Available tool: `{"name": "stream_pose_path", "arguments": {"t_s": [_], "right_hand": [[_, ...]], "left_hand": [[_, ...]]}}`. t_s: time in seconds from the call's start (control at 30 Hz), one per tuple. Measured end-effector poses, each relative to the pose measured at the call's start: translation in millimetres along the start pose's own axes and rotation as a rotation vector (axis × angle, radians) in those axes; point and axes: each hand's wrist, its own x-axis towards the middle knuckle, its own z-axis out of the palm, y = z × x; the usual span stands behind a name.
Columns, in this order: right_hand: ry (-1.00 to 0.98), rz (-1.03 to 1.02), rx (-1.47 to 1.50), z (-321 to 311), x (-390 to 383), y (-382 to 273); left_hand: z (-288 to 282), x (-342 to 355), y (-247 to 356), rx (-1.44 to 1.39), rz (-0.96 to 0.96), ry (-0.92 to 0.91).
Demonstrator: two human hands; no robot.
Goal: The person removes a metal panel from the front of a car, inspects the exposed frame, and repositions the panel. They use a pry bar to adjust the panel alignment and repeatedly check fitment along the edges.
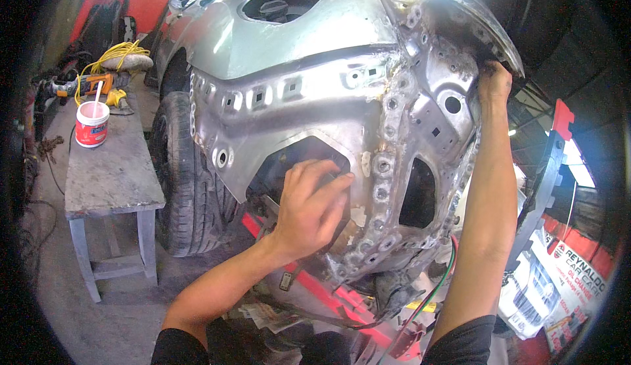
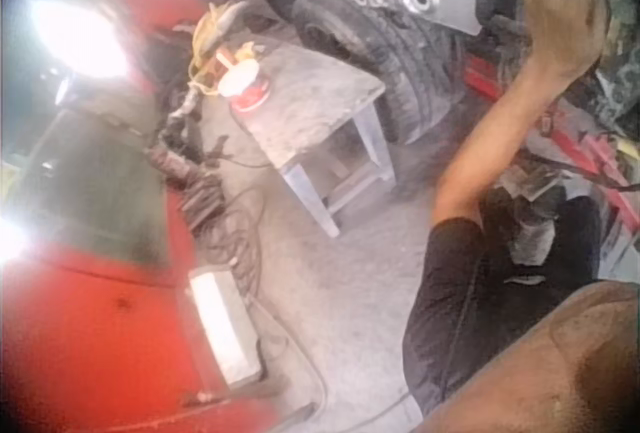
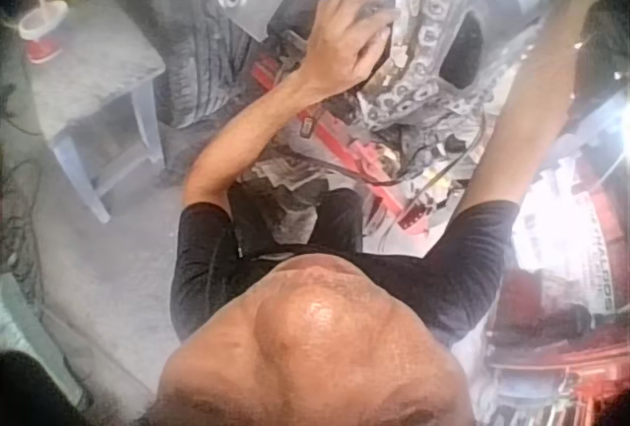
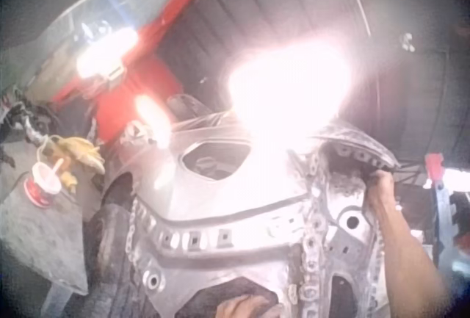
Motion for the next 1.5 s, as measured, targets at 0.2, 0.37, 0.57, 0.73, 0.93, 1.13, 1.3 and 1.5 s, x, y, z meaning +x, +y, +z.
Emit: {"name": "stream_pose_path", "arguments": {"t_s": [0.2, 0.37, 0.57, 0.73, 0.93, 1.13, 1.3, 1.5], "right_hand": [[-0.018, 0.06, 0.046, 13.4, -15.3, -11.1], [0.042, 0.273, 0.406, 16.6, -21.9, -18.1], [0.023, 0.252, 0.477, -5.5, 0.5, -13.4], [0.079, 0.309, 0.514, 12.1, -4.3, -9.7], [0.038, 0.321, 0.546, 4.7, 5.9, 0.4], [0.027, 0.336, 0.573, 6.8, 6.6, -1.9], [0.023, 0.314, 0.562, -2.5, 7.9, 1.2], [0.036, 0.311, 0.524, -0.1, 4.5, -5.6]], "left_hand": [[0.2, 2.5, -13.1, -0.535, -0.524, 0.051], [-7.8, 6.5, -37.0, -1.278, -0.96, 0.167], [0.5, 7.6, -53.9, -1.603, -0.879, 0.25], [-8.3, 10.2, -54.5, -1.604, -0.874, 0.265], [-9.7, 7.2, -58.4, -1.583, -0.891, 0.187], [-20.3, 1.9, -48.0, -1.562, -0.919, 0.126], [-22.2, -7.6, -25.8, -1.093, -0.8, -0.022], [-44.1, 13.7, -31.3, -0.237, -0.195, 0.179]]}}
